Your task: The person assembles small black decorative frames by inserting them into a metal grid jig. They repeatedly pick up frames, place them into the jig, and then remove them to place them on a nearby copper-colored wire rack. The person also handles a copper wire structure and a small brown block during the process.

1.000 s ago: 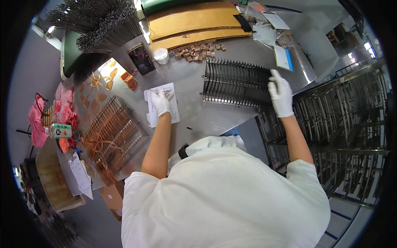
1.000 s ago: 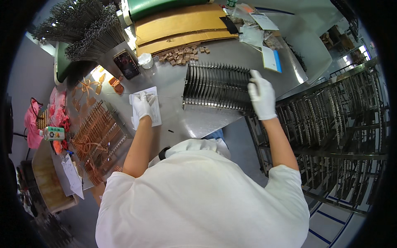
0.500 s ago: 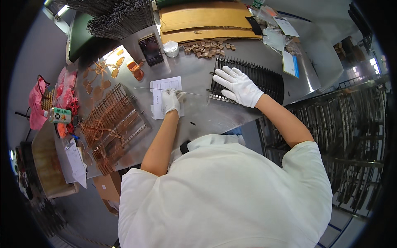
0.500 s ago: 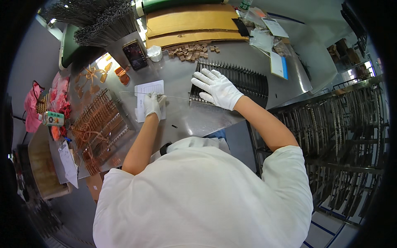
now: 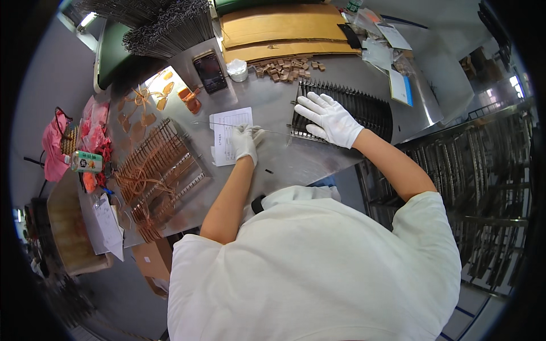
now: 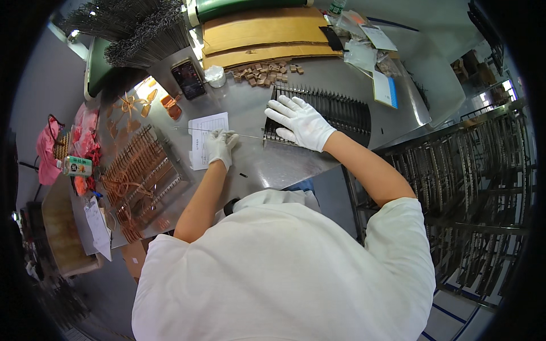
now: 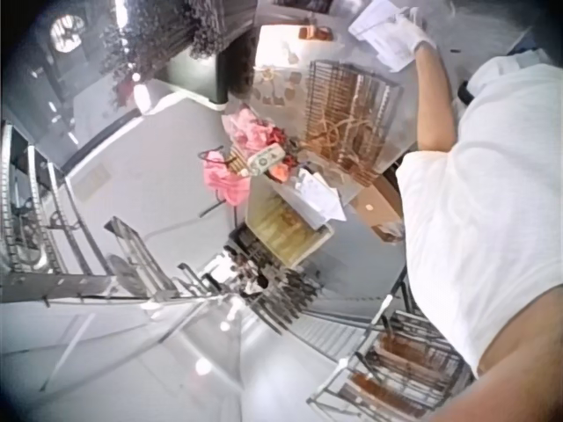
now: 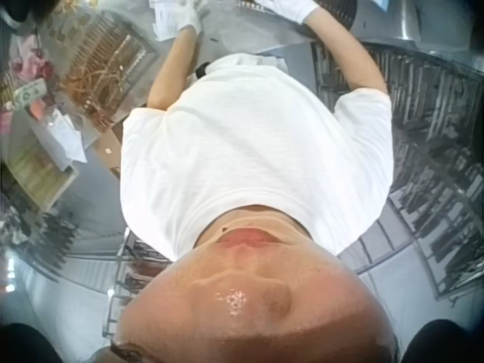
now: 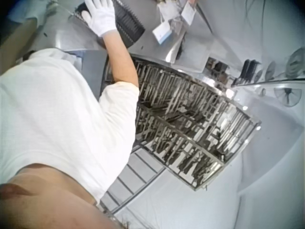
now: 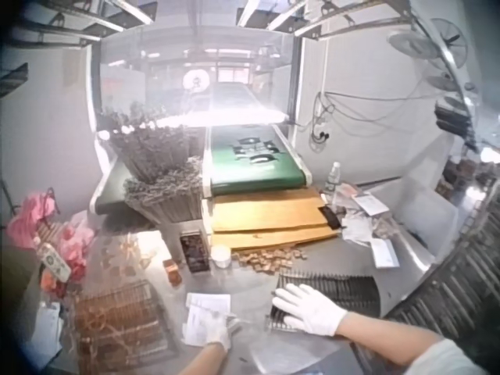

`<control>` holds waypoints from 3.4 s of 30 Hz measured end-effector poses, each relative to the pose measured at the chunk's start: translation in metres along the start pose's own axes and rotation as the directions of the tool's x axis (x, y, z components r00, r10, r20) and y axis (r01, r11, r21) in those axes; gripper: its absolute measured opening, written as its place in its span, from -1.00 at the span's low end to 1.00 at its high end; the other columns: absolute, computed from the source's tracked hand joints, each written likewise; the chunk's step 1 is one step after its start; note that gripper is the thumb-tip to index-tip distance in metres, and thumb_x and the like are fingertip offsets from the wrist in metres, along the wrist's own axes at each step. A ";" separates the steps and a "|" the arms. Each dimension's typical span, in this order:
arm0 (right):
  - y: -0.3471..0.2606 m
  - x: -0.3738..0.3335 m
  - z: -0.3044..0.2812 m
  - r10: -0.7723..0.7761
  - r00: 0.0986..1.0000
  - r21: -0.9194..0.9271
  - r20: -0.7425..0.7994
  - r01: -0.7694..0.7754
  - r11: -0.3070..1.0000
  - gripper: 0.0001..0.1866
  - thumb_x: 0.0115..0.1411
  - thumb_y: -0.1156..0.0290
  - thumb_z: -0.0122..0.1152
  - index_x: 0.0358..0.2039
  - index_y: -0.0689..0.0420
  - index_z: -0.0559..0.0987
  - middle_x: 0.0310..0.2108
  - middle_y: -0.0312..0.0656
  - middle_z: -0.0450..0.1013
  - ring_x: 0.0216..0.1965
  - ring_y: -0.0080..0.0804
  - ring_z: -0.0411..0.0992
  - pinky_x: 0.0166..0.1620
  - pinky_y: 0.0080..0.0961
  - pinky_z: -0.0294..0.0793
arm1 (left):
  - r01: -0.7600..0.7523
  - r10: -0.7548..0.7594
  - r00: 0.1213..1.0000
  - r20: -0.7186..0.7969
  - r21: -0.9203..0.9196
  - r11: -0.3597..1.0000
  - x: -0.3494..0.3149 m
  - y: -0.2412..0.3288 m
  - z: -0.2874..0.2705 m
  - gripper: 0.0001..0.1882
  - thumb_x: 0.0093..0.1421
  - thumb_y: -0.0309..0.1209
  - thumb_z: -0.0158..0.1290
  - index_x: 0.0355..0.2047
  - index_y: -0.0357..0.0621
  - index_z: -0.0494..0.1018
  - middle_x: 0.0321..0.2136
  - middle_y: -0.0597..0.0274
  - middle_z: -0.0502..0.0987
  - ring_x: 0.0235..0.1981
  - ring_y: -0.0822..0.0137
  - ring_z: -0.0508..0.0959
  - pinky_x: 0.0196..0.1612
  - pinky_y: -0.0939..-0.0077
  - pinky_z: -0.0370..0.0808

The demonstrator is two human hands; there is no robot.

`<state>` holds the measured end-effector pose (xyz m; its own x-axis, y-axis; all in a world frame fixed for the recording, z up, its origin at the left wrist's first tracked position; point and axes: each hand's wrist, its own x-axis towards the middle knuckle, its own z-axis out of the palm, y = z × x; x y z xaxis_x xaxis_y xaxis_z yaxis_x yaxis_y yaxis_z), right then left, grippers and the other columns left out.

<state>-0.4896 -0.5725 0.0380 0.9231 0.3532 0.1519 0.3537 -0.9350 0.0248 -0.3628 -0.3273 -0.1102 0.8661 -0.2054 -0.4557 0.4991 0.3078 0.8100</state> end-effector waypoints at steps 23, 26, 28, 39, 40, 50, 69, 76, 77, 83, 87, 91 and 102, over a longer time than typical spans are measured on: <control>0.031 -0.085 -0.027 -0.022 0.996 -0.003 0.090 0.023 1.000 -0.27 0.29 0.08 0.25 0.42 -0.01 0.33 0.45 -0.05 0.23 0.45 0.05 0.18 0.44 0.05 0.13 | 0.335 -0.255 0.894 0.367 -0.173 0.926 0.053 0.011 -0.052 -0.71 0.43 -0.26 0.14 -0.03 -0.25 0.51 -0.26 0.17 0.64 -0.21 0.24 0.66 -0.19 0.54 0.67; 0.030 -0.089 -0.025 0.004 0.997 0.011 0.081 -0.005 1.000 -0.27 0.27 0.08 0.27 0.41 0.01 0.34 0.45 -0.04 0.23 0.45 0.06 0.17 0.45 0.03 0.12 | 0.268 -0.263 0.889 0.375 0.040 0.963 0.004 0.003 -0.006 -0.72 0.38 -0.28 0.19 -0.06 -0.24 0.52 -0.17 0.10 0.62 -0.19 0.20 0.66 -0.06 0.41 0.69; 0.031 -0.091 -0.034 0.020 0.995 0.018 0.094 -0.022 1.000 -0.27 0.26 0.10 0.29 0.40 0.04 0.35 0.44 -0.02 0.23 0.46 0.07 0.16 0.45 0.02 0.11 | 0.305 -0.315 0.886 0.340 0.084 0.949 -0.020 0.009 0.008 -0.71 0.37 -0.29 0.21 -0.05 -0.24 0.52 -0.13 0.08 0.61 -0.17 0.20 0.66 -0.05 0.35 0.70; 0.046 -0.152 -0.050 0.153 0.977 -0.032 0.147 -0.150 0.988 -0.22 0.18 0.12 0.35 0.37 0.11 0.36 0.46 0.04 0.18 0.48 0.13 0.09 0.48 0.07 0.03 | -0.452 -0.058 0.824 0.564 0.714 0.534 -0.050 0.014 0.029 -0.33 0.10 -0.43 0.23 0.26 -0.31 0.45 -0.05 -0.03 0.69 -0.08 0.25 0.71 0.08 0.43 0.59; 0.046 -0.157 -0.054 0.157 0.975 -0.038 0.158 -0.153 0.987 -0.22 0.18 0.12 0.36 0.37 0.10 0.36 0.46 0.04 0.18 0.48 0.13 0.09 0.48 0.07 0.03 | -0.477 -0.034 0.824 0.565 0.725 0.496 -0.051 0.017 0.032 -0.34 0.13 -0.42 0.26 0.26 -0.33 0.44 -0.04 -0.04 0.69 -0.07 0.23 0.71 0.07 0.41 0.59; 0.068 -0.185 -0.024 0.114 0.991 -0.048 0.066 -0.111 0.993 -0.10 0.10 0.22 0.45 0.43 0.01 0.26 0.48 0.04 0.13 0.48 0.16 0.09 0.47 0.07 0.10 | -0.574 0.175 0.775 0.607 0.793 -0.203 -0.065 0.015 0.053 -0.65 0.32 -0.07 0.12 -0.34 -0.11 0.48 -0.38 0.03 0.66 -0.27 -0.08 0.68 -0.19 0.01 0.60; 0.082 -0.148 -0.097 0.026 0.997 -0.042 -0.073 -0.029 0.999 -0.38 0.10 0.25 0.32 0.17 0.18 0.46 0.22 0.08 0.38 0.20 0.15 0.38 0.32 0.00 0.32 | -0.822 0.502 0.460 0.732 0.565 -0.070 0.021 0.236 0.039 -0.69 0.20 -0.20 0.19 -0.16 -0.13 0.63 -0.16 0.06 0.63 -0.11 0.07 0.62 0.05 0.26 0.53; 0.084 -0.054 -0.085 -0.107 0.976 0.026 -0.191 0.114 0.993 -0.45 0.12 0.29 0.30 0.13 0.19 0.50 0.12 0.07 0.45 0.08 0.09 0.46 0.19 -0.05 0.45 | -0.289 0.889 0.293 0.351 0.919 -0.267 0.082 0.464 0.026 -0.49 0.32 0.03 0.10 0.13 0.00 0.52 -0.06 -0.07 0.67 0.02 -0.12 0.63 0.10 0.07 0.51; 0.081 -0.041 -0.081 -0.132 0.973 0.040 -0.189 0.142 0.989 -0.44 0.12 0.30 0.31 0.14 0.19 0.50 0.12 0.06 0.45 0.07 0.08 0.47 0.18 -0.06 0.45 | -0.344 0.856 0.369 0.361 0.909 -0.235 0.091 0.471 0.023 -0.51 0.33 0.02 0.09 0.12 0.01 0.53 -0.07 -0.07 0.68 0.01 -0.14 0.63 0.09 0.07 0.52; 0.082 -0.003 -0.048 -0.179 0.973 0.126 -0.146 0.197 0.972 -0.39 0.16 0.28 0.32 0.23 0.12 0.46 0.15 0.00 0.45 0.07 0.05 0.48 0.17 -0.08 0.47 | -0.218 0.869 0.350 0.349 0.933 -0.287 0.065 0.462 0.042 -0.60 0.36 -0.03 0.08 0.05 0.02 0.55 -0.04 0.00 0.66 0.04 -0.12 0.61 0.03 0.05 0.53; 0.085 0.016 -0.029 -0.192 0.975 0.134 -0.109 0.206 0.969 -0.39 0.22 0.24 0.30 0.27 0.06 0.45 0.20 -0.01 0.43 0.12 0.03 0.46 0.22 -0.08 0.43 | -0.175 0.817 0.294 0.496 0.868 -0.464 0.084 0.488 0.022 -0.63 0.34 -0.06 0.10 -0.03 -0.03 0.58 -0.05 0.05 0.63 0.01 -0.10 0.59 -0.01 0.02 0.51; 0.087 0.033 -0.015 -0.228 0.974 0.066 -0.011 0.228 0.971 -0.38 0.34 0.09 0.21 0.35 0.02 0.40 0.37 -0.03 0.32 0.36 0.05 0.29 0.40 -0.08 0.25 | -0.212 0.787 0.301 0.538 0.843 -0.495 0.089 0.498 0.021 -0.63 0.35 -0.06 0.08 -0.07 -0.07 0.60 -0.04 0.05 0.61 0.00 -0.10 0.58 0.01 0.02 0.50; 0.096 0.038 0.014 -0.218 0.975 0.106 0.032 0.214 0.971 -0.32 0.45 -0.09 -0.01 0.43 0.03 0.31 0.48 0.02 0.16 0.47 0.11 0.12 0.48 -0.06 0.12 | -0.820 0.952 0.245 0.185 0.564 0.101 0.073 0.500 0.028 -0.59 0.45 -0.16 -0.05 -0.02 -0.26 0.57 -0.22 0.04 0.72 -0.39 0.19 0.69 -0.27 0.34 0.57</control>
<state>-0.4184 -0.6482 0.0326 0.8281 0.5495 0.1109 0.5567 -0.8293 -0.0485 -0.0501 -0.2144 0.2719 0.6821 0.0707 0.7278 -0.6744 -0.3240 0.6635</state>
